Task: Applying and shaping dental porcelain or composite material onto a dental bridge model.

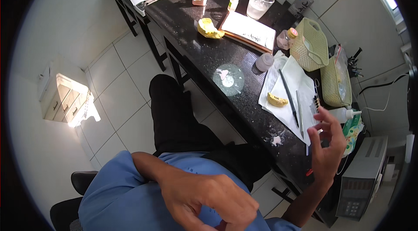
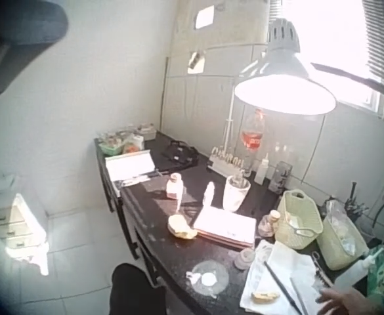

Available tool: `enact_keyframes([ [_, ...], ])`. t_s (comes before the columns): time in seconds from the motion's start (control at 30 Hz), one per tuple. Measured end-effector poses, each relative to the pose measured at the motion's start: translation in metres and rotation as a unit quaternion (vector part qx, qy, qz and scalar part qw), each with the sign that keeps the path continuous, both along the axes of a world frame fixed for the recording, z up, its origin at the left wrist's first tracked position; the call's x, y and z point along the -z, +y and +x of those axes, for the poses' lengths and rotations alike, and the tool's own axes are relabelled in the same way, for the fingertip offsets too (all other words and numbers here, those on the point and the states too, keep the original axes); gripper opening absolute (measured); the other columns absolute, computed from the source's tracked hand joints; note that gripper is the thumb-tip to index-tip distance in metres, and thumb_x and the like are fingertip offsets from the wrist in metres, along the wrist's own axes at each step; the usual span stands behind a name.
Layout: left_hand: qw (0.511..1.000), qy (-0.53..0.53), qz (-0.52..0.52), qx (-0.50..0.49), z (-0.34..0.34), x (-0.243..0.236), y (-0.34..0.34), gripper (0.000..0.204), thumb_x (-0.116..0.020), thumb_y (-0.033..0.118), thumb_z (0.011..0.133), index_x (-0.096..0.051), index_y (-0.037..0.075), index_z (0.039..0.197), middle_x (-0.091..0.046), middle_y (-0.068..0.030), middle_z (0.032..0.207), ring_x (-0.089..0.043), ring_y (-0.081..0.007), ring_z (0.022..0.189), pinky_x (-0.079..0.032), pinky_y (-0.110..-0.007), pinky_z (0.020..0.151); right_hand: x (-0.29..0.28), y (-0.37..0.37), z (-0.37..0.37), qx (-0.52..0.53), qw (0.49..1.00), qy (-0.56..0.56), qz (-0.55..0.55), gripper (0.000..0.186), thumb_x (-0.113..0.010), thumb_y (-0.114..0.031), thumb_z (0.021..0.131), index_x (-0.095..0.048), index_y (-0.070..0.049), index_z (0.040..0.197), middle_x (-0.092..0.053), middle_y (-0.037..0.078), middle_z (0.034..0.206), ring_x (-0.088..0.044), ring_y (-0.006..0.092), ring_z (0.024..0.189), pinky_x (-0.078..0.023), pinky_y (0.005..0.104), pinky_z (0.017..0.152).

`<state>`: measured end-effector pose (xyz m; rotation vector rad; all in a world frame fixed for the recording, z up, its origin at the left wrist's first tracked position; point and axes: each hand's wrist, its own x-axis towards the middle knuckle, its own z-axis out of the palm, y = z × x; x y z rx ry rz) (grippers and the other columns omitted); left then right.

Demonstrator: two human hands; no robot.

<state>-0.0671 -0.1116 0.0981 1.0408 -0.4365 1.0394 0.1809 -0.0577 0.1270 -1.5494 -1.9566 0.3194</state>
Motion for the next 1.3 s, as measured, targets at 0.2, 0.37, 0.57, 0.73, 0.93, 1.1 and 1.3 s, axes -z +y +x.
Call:
enact_keyframes([
  [0.2,0.978,0.076,0.169,0.097,-0.044,0.010,0.000,0.018,-0.061,0.014,0.093,-0.063,-0.004,0.090,-0.061,-0.0170,0.090,-0.055,-0.0349,0.083,-0.043,-0.044,0.079,-0.001,-0.029,-0.057,-0.216,0.974,-0.030,-0.059,0.041,-0.080,-0.012,0.072,-0.065,-0.002,0.109,-0.067,0.012,0.091,-0.066,0.0194,0.075,-0.051,0.0279,0.062],
  [0.37,0.953,0.112,0.265,0.101,-0.085,0.017,0.022,0.024,-0.061,0.015,0.093,-0.061,-0.005,0.105,-0.059,-0.0215,0.101,-0.053,-0.0377,0.093,-0.043,-0.046,0.084,-0.009,-0.030,-0.071,-0.188,0.977,-0.053,-0.091,0.029,-0.068,-0.006,0.086,-0.063,-0.006,0.114,-0.065,0.013,0.098,-0.065,0.0254,0.082,-0.056,0.0307,0.068],
  [0.57,0.942,0.102,0.315,0.052,-0.129,0.035,0.061,0.028,-0.061,0.018,0.093,-0.058,-0.005,0.109,-0.057,-0.0227,0.103,-0.052,-0.0368,0.096,-0.043,-0.046,0.083,-0.006,0.012,-0.099,-0.169,0.965,-0.103,-0.170,0.029,-0.068,-0.004,0.084,-0.063,-0.002,0.112,-0.065,0.014,0.094,-0.065,0.0246,0.078,-0.052,0.0329,0.067],
  [0.73,0.959,0.059,0.276,0.012,-0.161,0.066,0.088,0.042,-0.066,0.018,0.091,-0.056,0.001,0.129,-0.049,-0.0255,0.130,-0.054,-0.0371,0.109,-0.047,-0.043,0.087,-0.025,0.070,-0.147,-0.186,0.950,-0.192,-0.161,0.022,-0.066,-0.009,0.086,-0.065,-0.004,0.107,-0.067,0.013,0.095,-0.066,0.0275,0.079,-0.052,0.0370,0.070],
  [0.93,0.955,0.030,0.068,-0.288,-0.208,0.067,0.095,0.037,-0.052,0.033,0.098,-0.059,-0.003,0.103,-0.058,-0.0141,0.090,-0.058,-0.0288,0.082,-0.048,-0.038,0.076,-0.036,0.126,-0.211,-0.273,0.931,-0.231,-0.075,0.025,-0.066,-0.004,0.082,-0.066,-0.005,0.107,-0.069,0.015,0.096,-0.067,0.0315,0.085,-0.054,0.0362,0.072],
  [1.1,0.961,-0.242,-0.098,-0.091,-0.218,0.096,0.079,0.049,-0.042,0.039,0.100,-0.063,-0.006,0.102,-0.063,-0.0192,0.093,-0.057,-0.0268,0.081,-0.045,-0.044,0.072,-0.016,0.139,-0.241,-0.311,0.925,-0.213,-0.047,0.030,-0.075,-0.005,0.074,-0.066,-0.003,0.103,-0.069,0.013,0.088,-0.068,0.0259,0.077,-0.053,0.0350,0.066],
  [1.3,0.979,-0.106,-0.063,-0.164,-0.268,0.063,0.044,0.055,-0.040,0.039,0.099,-0.061,-0.009,0.115,-0.065,-0.0232,0.095,-0.060,-0.0341,0.085,-0.047,-0.048,0.081,-0.009,0.162,-0.310,-0.368,0.907,-0.198,-0.043,0.024,-0.073,-0.009,0.078,-0.066,-0.005,0.100,-0.066,0.010,0.084,-0.065,0.0275,0.071,-0.052,0.0364,0.061],
])
